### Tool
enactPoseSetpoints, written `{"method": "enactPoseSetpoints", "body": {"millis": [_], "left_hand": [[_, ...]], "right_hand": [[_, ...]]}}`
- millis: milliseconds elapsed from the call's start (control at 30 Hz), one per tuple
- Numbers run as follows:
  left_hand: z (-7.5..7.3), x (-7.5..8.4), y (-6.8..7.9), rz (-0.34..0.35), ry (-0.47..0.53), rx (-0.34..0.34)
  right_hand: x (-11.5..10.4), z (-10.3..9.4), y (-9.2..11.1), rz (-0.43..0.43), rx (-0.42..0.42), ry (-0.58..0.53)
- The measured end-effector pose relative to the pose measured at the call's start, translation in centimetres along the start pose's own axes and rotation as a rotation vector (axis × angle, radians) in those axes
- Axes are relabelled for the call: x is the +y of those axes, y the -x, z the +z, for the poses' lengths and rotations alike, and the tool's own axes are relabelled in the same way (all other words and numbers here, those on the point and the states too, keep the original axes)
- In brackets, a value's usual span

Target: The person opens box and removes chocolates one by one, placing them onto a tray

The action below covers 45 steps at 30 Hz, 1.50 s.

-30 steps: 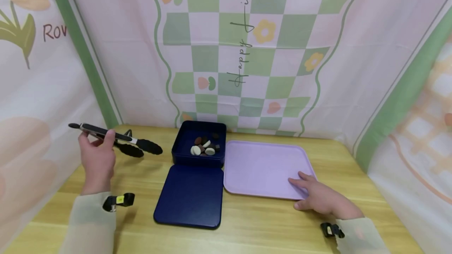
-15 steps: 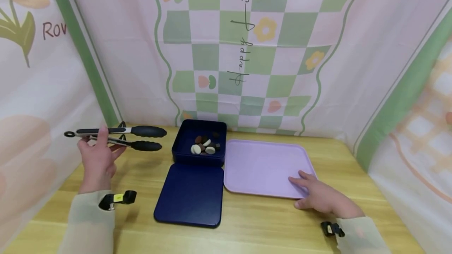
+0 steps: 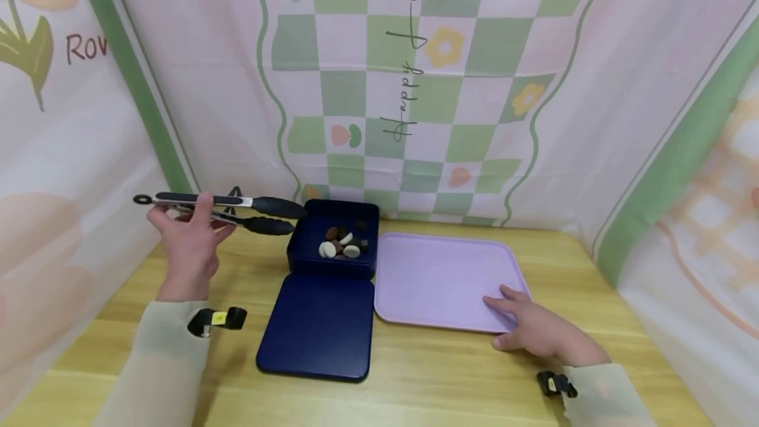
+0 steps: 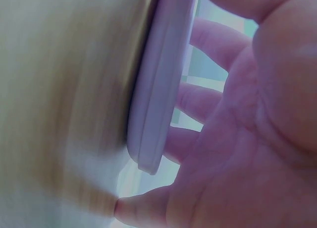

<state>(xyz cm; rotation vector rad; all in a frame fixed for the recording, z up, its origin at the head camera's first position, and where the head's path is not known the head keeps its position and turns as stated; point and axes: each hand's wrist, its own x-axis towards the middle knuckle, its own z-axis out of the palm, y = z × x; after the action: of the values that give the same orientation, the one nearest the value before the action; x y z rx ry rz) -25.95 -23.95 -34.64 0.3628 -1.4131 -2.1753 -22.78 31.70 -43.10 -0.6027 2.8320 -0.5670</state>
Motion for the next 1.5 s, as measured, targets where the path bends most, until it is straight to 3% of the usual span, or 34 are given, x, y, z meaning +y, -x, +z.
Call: {"method": "enactPoseSetpoints", "body": {"millis": [167, 367, 467, 733, 1000, 1233, 1500], "left_hand": [[2.2, -1.0, 0.2, 0.1, -0.145, -0.022], [3.8, -2.6, 0.7, 0.155, -0.31, -0.049], [4.4, -3.4, 0.9, 0.172, -0.346, -0.067], [5.3, -5.0, 1.1, 0.167, -0.437, -0.092], [5.6, -6.2, 1.3, 0.242, -0.573, -0.072], [6.0, -6.9, 1.5, 0.278, -0.592, -0.043], [6.2, -7.4, 1.5, 0.266, -0.557, -0.036]], "right_hand": [[0.0, 0.1, 0.1, 0.0, 0.005, -0.007], [0.0, 0.3, 0.2, -0.003, 0.008, -0.004], [0.0, 0.3, 0.2, -0.005, 0.013, 0.004], [-0.2, 0.2, 0.2, 0.001, 0.009, -0.002], [-0.3, -0.1, 0.2, -0.001, 0.003, 0.0], [-0.1, -0.1, 0.1, 0.005, -0.002, 0.005], [0.0, -0.1, 0.1, 0.007, 0.003, 0.009]]}}
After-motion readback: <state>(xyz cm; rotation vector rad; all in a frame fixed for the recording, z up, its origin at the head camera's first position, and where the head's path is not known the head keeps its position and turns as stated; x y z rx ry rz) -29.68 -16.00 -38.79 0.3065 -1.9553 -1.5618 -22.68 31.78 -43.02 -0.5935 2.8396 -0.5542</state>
